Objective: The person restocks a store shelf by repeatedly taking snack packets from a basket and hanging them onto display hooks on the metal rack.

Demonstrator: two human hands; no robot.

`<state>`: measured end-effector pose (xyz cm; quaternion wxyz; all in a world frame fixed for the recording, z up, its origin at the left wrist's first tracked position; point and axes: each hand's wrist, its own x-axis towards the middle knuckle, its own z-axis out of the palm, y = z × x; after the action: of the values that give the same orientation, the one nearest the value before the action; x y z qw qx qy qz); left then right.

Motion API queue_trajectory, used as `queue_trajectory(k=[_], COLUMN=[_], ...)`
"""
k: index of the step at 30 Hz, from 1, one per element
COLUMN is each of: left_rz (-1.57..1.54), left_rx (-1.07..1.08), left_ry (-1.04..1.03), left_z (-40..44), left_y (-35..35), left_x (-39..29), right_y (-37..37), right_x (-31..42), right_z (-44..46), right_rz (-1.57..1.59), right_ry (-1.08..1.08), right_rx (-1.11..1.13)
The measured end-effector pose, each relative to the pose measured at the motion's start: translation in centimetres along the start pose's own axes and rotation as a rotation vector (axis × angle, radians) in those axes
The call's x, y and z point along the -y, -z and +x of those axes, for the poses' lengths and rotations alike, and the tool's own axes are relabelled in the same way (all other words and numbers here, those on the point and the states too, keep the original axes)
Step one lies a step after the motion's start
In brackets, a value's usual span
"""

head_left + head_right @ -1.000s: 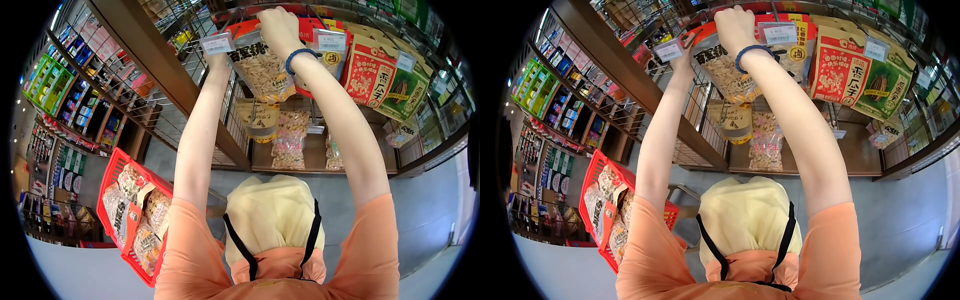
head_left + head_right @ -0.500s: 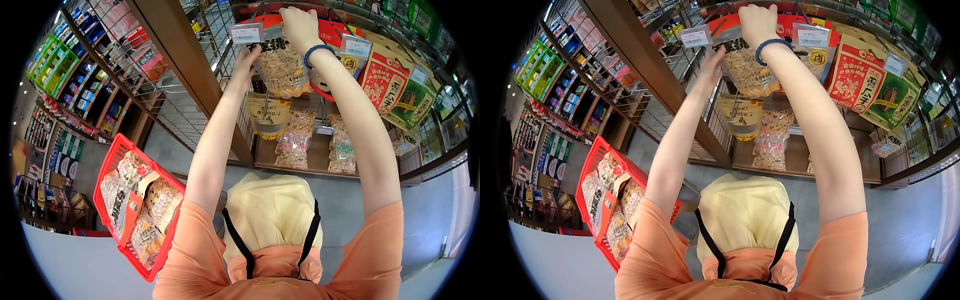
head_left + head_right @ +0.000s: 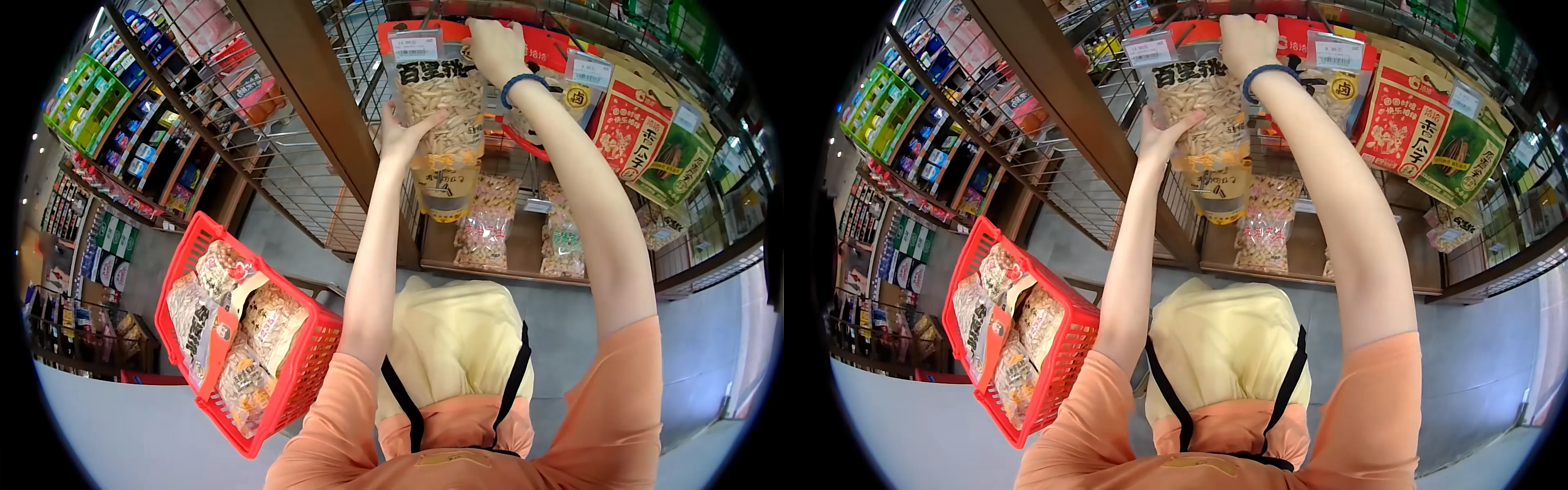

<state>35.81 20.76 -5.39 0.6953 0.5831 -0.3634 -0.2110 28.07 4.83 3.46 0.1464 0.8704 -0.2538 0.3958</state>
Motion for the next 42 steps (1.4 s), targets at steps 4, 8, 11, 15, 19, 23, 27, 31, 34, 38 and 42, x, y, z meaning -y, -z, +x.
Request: queue_trajectory(k=[4, 8, 11, 15, 19, 23, 27, 31, 34, 38, 42], left_rz=[0.097, 0.202, 0.276, 0.124, -0.036, 0.091, 0.186, 0.232, 0.255, 0.282, 0.296], left_rx=[-0.114, -0.245, -0.26, -0.181, -0.246, -0.355, -0.389, -0.276, -0.198, -0.079, -0.106], left_ry=[-0.04, -0.176, -0.193, -0.156, -0.18, -0.081, -0.007, 0.073, 0.099, -0.069, -0.073], left_z=[1.2, 1.1, -0.1, -4.0, -11.4, -20.1, -26.9, -30.3, -29.7, -29.0, -29.2], left_y=[1.2, 1.3, 0.6, -1.4, -2.7, -3.3, -3.9, -2.8, -2.4, -2.8, -2.0], left_x=[1.5, 3.0, 4.2, 4.7, 6.4, 7.3, 8.2, 11.3, 10.3, 10.0, 7.0], right_y=[0.0, 0.1, 2.1, 3.4, 5.8, 6.0, 6.4, 7.6, 7.3, 4.0, 2.0], right_x=[0.3, 0.7, 1.5, 2.3, 3.4, 5.5, 8.6, 10.3, 9.9, 8.3, 9.7], right_z=[-0.3, -0.4, -1.0, -3.0, -9.7, -23.4, -36.3, -41.6, -41.5, -37.7, -32.9], right_rz=[0.002, -0.009, -0.057, -0.075, 0.296, 0.616, 0.769, 0.706, 0.653, 0.964, 1.192], right_ry=[0.034, 0.059, 0.079, 0.219, 0.226, 0.122, -0.254, -0.531, -0.617, -0.742, -0.68], right_rx=[0.004, -0.091, 0.021, -0.2, -0.198, 0.067, 0.308, 0.301, 0.268, 0.207, 0.316])
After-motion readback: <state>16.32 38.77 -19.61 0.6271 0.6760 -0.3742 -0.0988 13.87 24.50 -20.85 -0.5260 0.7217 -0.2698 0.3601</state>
